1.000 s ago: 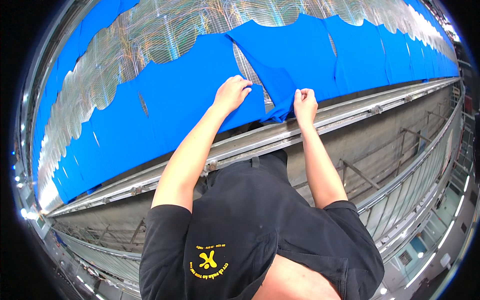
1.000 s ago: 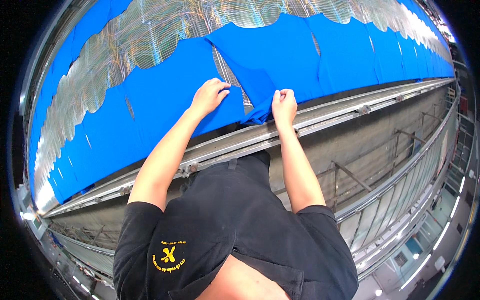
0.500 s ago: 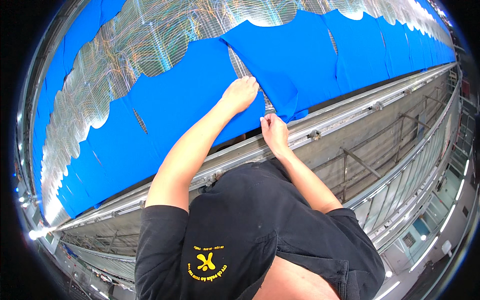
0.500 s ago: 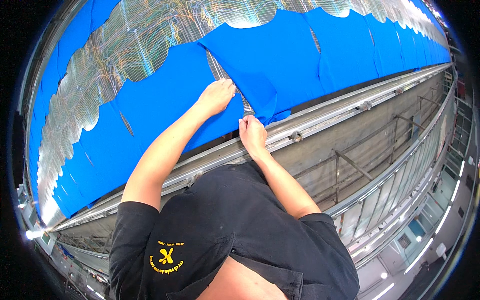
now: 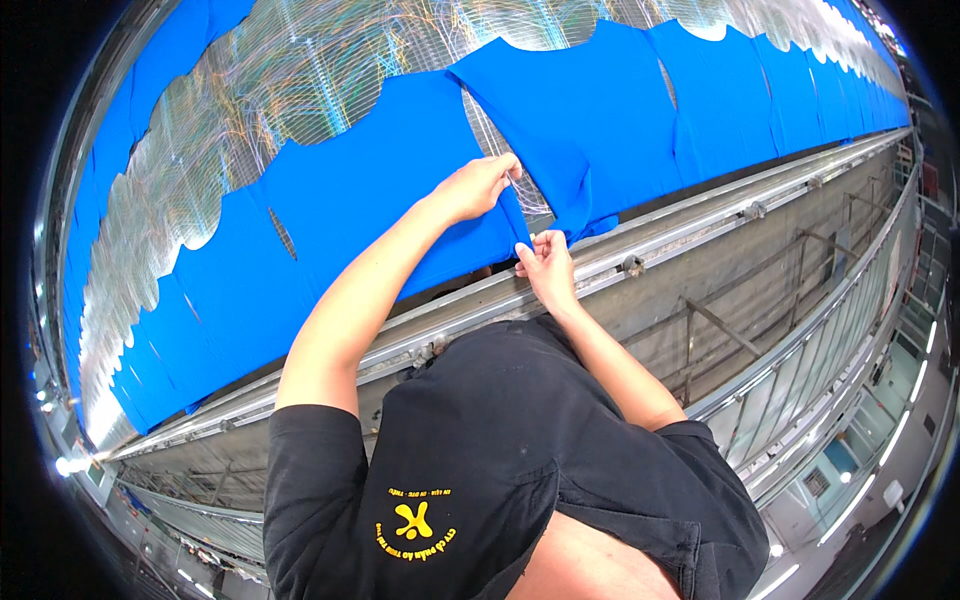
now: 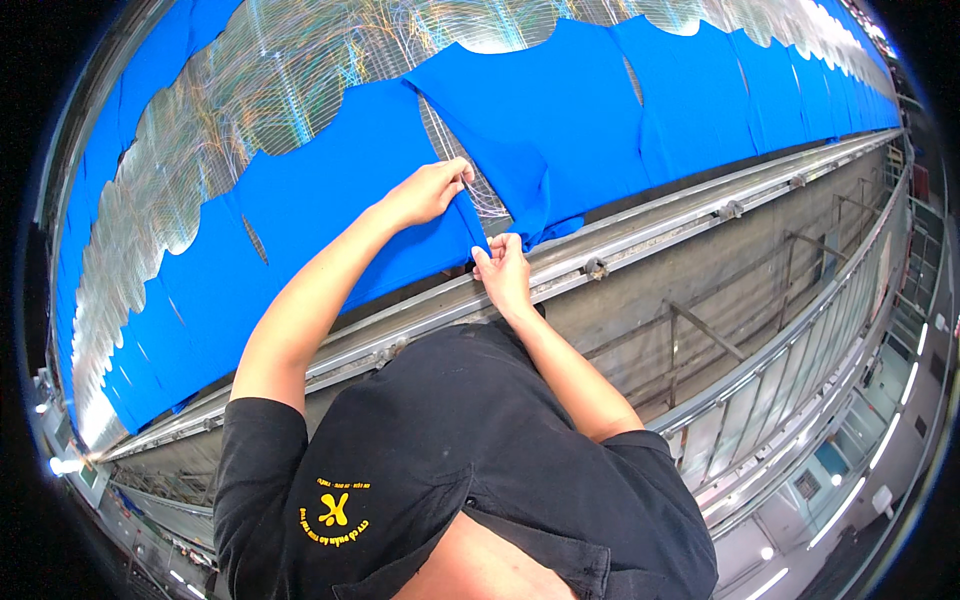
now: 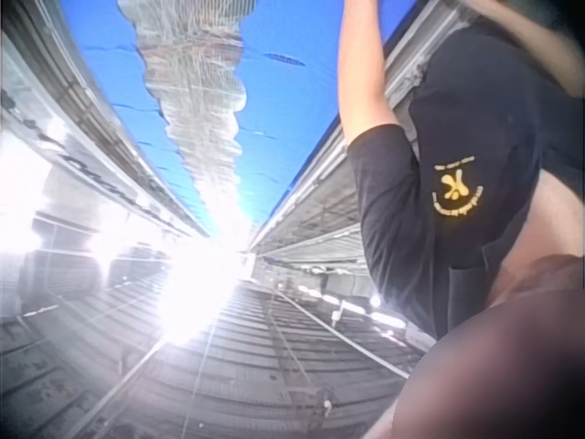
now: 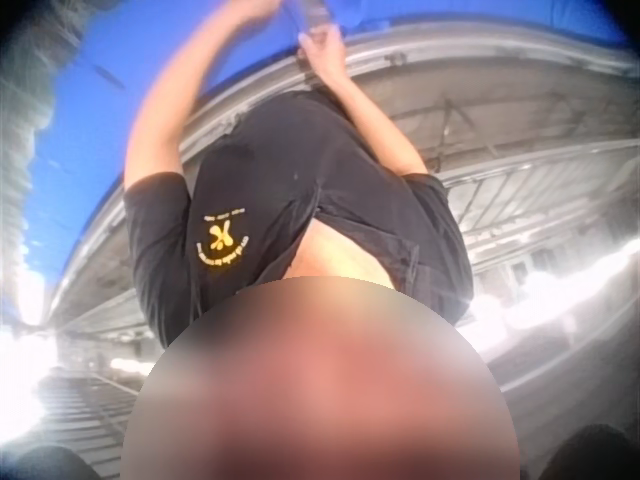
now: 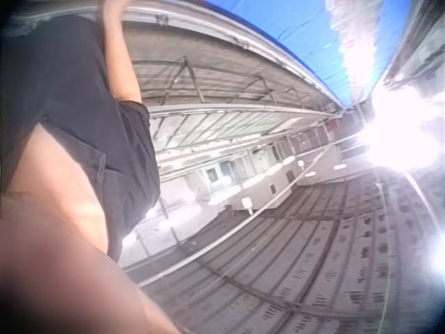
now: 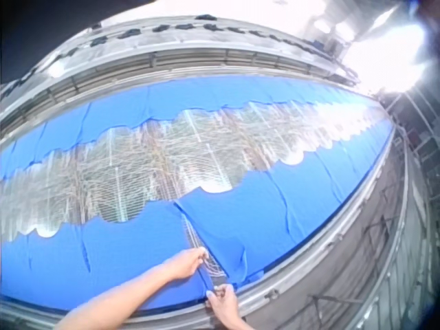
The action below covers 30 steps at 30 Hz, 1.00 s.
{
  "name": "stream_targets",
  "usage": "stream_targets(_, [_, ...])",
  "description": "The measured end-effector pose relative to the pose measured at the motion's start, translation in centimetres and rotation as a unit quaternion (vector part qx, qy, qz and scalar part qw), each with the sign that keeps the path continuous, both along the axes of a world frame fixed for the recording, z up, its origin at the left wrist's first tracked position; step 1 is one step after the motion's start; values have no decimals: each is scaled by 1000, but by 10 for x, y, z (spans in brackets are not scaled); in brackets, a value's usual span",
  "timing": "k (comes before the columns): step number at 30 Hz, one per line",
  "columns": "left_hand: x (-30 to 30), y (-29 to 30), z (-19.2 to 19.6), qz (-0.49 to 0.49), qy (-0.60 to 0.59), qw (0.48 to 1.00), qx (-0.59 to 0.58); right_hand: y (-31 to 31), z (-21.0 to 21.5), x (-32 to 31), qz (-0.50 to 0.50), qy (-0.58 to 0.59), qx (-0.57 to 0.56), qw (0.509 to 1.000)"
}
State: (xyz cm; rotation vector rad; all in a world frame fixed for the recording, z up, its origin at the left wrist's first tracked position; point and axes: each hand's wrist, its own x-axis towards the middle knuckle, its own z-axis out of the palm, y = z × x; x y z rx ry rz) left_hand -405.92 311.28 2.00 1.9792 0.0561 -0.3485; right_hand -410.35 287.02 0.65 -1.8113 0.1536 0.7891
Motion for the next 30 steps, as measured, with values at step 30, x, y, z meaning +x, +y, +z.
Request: stream_targets(30, [-93,-81,-47,119,-166,939,276,-37,-10,33,119,-154,-135,972])
